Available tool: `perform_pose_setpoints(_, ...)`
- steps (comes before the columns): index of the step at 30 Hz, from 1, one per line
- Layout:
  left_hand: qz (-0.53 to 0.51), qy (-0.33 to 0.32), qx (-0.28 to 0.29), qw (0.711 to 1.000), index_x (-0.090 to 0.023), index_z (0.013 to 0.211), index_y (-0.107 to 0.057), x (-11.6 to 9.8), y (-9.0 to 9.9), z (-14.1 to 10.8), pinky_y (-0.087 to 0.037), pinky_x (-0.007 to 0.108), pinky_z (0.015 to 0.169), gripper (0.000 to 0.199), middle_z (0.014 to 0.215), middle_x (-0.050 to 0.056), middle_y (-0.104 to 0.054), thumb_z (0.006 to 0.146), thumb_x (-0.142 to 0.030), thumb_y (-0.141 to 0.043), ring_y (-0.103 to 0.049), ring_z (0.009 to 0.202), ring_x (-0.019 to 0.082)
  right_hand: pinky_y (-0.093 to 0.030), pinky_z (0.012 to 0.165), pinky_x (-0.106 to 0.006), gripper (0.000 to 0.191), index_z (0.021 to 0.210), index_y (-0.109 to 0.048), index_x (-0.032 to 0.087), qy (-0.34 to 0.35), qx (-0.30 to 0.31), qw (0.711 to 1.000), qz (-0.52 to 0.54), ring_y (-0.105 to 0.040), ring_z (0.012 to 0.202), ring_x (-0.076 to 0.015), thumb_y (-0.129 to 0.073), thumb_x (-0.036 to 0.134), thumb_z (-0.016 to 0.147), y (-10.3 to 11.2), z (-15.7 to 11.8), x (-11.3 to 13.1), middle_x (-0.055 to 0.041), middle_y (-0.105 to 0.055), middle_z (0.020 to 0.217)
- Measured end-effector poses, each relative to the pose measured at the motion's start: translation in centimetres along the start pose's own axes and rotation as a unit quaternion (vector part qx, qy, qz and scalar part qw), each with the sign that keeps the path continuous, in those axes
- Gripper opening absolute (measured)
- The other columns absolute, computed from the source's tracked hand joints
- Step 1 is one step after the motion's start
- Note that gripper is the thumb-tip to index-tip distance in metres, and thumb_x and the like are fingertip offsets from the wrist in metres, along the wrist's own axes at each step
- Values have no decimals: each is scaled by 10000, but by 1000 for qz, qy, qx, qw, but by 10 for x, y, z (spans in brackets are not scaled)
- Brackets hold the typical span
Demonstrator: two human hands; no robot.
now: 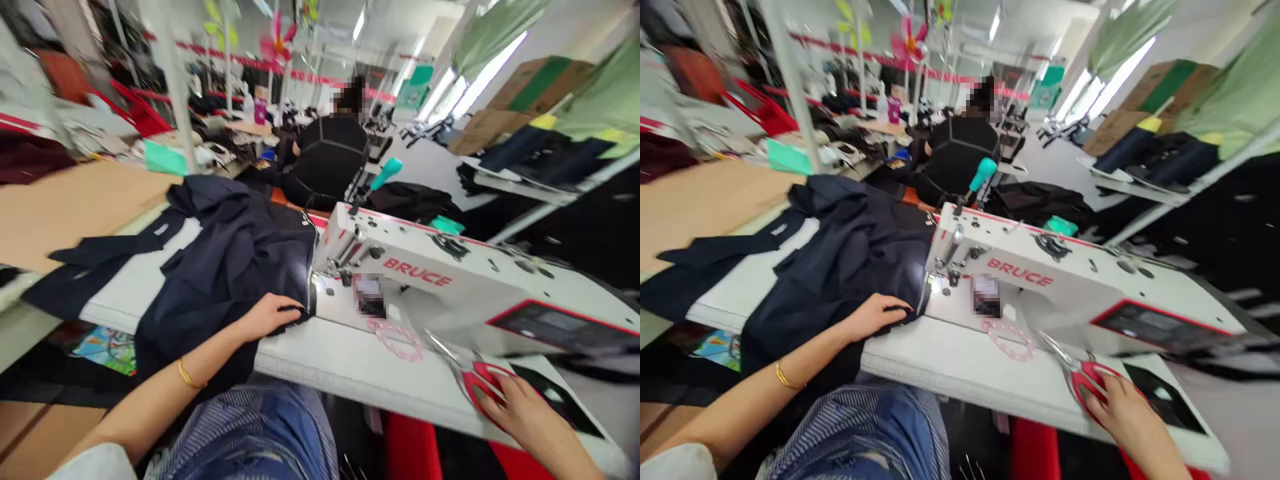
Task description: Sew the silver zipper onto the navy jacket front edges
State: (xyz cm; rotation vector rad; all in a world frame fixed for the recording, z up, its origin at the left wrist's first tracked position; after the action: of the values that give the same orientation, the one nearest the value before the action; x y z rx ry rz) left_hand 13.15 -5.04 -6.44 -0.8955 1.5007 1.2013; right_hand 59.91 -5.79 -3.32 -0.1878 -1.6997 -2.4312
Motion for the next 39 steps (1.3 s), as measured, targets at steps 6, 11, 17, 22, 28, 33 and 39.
perform_pose_setpoints(6, -119, 51, 21, 991, -146, 942, -672, 16, 3, 15, -447, 279, 802, 337, 960, 62, -681, 724, -389, -589, -600, 871, 181, -426, 483, -318, 376, 721, -471, 225, -8, 76, 993, -89, -560, 582, -207, -393, 592, 721, 15, -34, 42, -64, -562, 721)
perform_pose_setpoints(11, -138, 62, 44, 988, -167, 856, -686, 15, 1, 13, -446, 252, 760, 239, 879, 35, -685, 688, -334, -648, -591, 794, 147, -460, 637, -286, 238, 914, -458, 198, 142, 219, 965, -3, -561, 720, -169, -433, 418, 827, -16, -18, 175, -60, -553, 877)
perform_pose_setpoints(17, -154, 61, 71, 984, -164, 813, -682, 13, -1, 13, -432, 223, 686, 198, 790, 7, -666, 685, -311, -653, -559, 701, 111, -442, 729, -327, 331, 1046, -449, 185, 228, 323, 918, 27, -553, 857, -213, -489, 419, 815, -50, 5, 262, -81, -544, 1015)
perform_pose_setpoints(22, -154, 65, 90, 982, -143, 799, -670, 13, -3, 13, -414, 215, 618, 207, 706, -5, -634, 677, -308, -650, -529, 637, 103, -415, 695, -319, 384, 1087, -450, 182, 254, 337, 907, 8, -561, 861, -226, -479, 460, 824, -58, 8, 278, -81, -549, 1030)
perform_pose_setpoints(28, -136, 62, 87, 985, -149, 797, -651, 12, -1, 13, -407, 212, 618, 218, 714, -14, -620, 705, -345, -624, -517, 642, 106, -378, 615, -286, 313, 1024, -479, 162, 267, 330, 905, -37, -591, 763, -214, -408, 430, 878, -64, 6, 276, -86, -585, 960)
perform_pose_setpoints(33, -102, 48, 76, 991, -162, 834, -655, 7, -1, 10, -430, 250, 727, 235, 833, 17, -643, 716, -358, -602, -556, 762, 151, -363, 561, -262, 251, 881, -498, 151, 228, 310, 921, -51, -596, 658, -196, -414, 388, 885, -64, -1, 251, -66, -604, 809)
perform_pose_setpoints(39, -61, 57, 60, 995, -155, 699, -591, 11, 0, 11, -395, 217, 579, 354, 675, -6, -564, 750, -501, -534, -492, 633, 130, -431, 592, -279, 241, 886, -522, 182, 94, 181, 977, -66, -606, 716, -200, -457, 410, 842, -38, -22, 141, -57, -592, 867)
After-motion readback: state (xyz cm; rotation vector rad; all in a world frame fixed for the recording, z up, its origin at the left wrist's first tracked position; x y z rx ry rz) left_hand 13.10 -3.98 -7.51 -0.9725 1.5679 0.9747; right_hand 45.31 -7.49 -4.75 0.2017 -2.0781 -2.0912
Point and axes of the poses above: each hand's wrist, its own z-axis towards the middle knuckle, its own y-axis out of the back of the hand, x = y × z, the point moved 6 cm from there along z, towards the middle knuckle
